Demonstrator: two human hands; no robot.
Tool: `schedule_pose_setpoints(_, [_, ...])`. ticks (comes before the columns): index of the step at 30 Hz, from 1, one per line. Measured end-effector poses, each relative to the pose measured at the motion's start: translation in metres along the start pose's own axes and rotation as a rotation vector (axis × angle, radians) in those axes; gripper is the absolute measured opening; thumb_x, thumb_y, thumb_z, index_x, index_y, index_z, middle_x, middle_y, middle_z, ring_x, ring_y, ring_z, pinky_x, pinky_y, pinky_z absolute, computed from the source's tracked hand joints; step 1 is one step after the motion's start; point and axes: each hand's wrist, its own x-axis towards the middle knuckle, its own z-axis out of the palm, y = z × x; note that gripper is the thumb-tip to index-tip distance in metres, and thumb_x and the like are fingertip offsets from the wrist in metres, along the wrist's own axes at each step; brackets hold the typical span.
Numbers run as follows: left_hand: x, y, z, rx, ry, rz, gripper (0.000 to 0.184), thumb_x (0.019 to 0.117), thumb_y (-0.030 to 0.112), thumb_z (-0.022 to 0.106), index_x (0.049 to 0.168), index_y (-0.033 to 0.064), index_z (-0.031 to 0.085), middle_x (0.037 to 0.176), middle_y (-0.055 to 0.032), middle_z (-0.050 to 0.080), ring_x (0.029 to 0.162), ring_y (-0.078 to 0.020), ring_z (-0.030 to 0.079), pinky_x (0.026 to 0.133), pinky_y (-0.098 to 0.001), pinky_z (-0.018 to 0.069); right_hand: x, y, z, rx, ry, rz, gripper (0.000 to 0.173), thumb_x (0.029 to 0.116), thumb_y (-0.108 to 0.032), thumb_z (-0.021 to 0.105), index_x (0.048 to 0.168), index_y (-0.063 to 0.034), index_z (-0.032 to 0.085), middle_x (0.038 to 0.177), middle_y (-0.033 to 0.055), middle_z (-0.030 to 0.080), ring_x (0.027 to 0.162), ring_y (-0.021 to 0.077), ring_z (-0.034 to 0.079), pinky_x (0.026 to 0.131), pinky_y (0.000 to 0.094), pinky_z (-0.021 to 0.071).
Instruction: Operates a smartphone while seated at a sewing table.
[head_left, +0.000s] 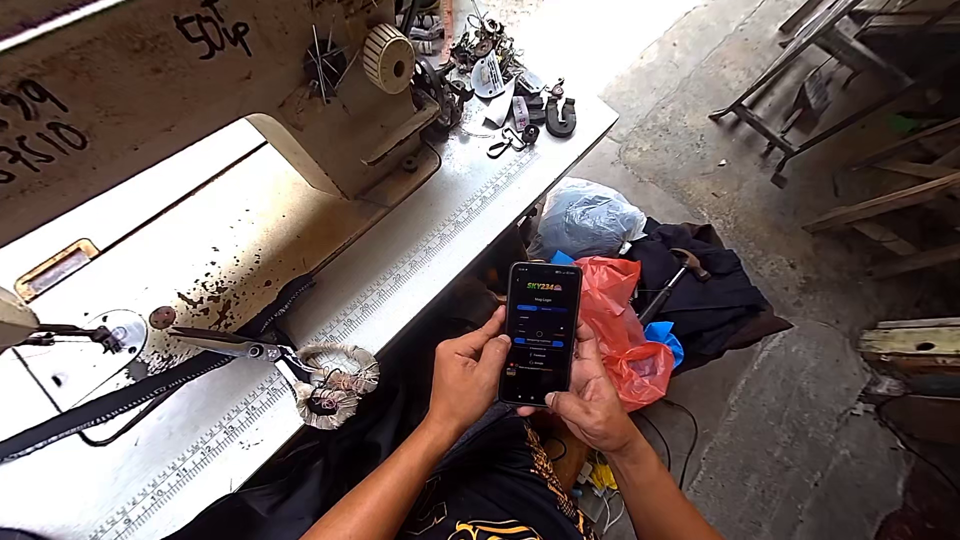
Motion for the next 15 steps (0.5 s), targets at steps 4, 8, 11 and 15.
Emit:
schedule_pose_setpoints(4, [0.0002, -0.0012, 0.0002, 0.002, -0.004, 0.0, 0.026, 0.093, -0.001, 0.049, 0.088, -0.0054, 0.074, 0.098, -0.013, 0.077, 0.091, -0.012, 0.075, 0.083, -0.028, 0.0623, -0.0006, 0.0009, -0.0009, 0.004, 0.004, -0.003, 0.076, 0.0735, 0.013, 0.053, 0.138, -0.0061, 0.018, 0.132, 0.0044, 0.058, 0.111, 0.0228, 0.07, 0.067, 0.0403, 0.0668])
schedule_pose_setpoints(8, [0.0002, -0.0003, 0.0015, 0.0, -0.007, -0.003, 0.026, 0.0924, -0.002, 0.05, 0.097, -0.0078, 0.074, 0.094, -0.0112, 0.077, 0.087, -0.0096, 0.075, 0.081, -0.0263, 0.0622, -0.0013, 0.001, -0.0011, 0.004, 0.009, -0.004, 0.075, 0.0733, 0.013, 0.053, 0.138, -0.0065, 0.019, 0.132, 0.0039, 0.058, 0.111, 0.0226, 0.07, 0.066, 0.04, 0.0667])
schedule_pose_setpoints(11, [-0.0001, 0.0008, 0.0021, 0.004, -0.006, -0.008, 0.025, 0.0922, -0.002, 0.051, 0.1, -0.0083, 0.074, 0.091, -0.0094, 0.077, 0.082, -0.0074, 0.074, 0.077, -0.0239, 0.0615, -0.0015, 0.0016, -0.0013, 0.005, 0.013, -0.008, 0.076, 0.0724, 0.013, 0.053, 0.137, -0.0065, 0.019, 0.131, 0.0043, 0.059, 0.111, 0.0225, 0.07, 0.066, 0.0403, 0.0667])
schedule_pose_setpoints(15, [-0.0003, 0.0007, 0.0026, -0.001, -0.01, -0.008, 0.025, 0.0924, -0.003, 0.052, 0.102, -0.0085, 0.074, 0.091, -0.009, 0.077, 0.081, -0.0057, 0.073, 0.076, -0.0223, 0.0607, -0.0017, 0.0025, -0.0025, 0.032, 0.003, -0.008, 0.076, 0.0736, 0.013, 0.057, 0.137, -0.007, 0.019, 0.131, 0.0041, 0.059, 0.111, 0.0225, 0.07, 0.068, 0.0404, 0.0669])
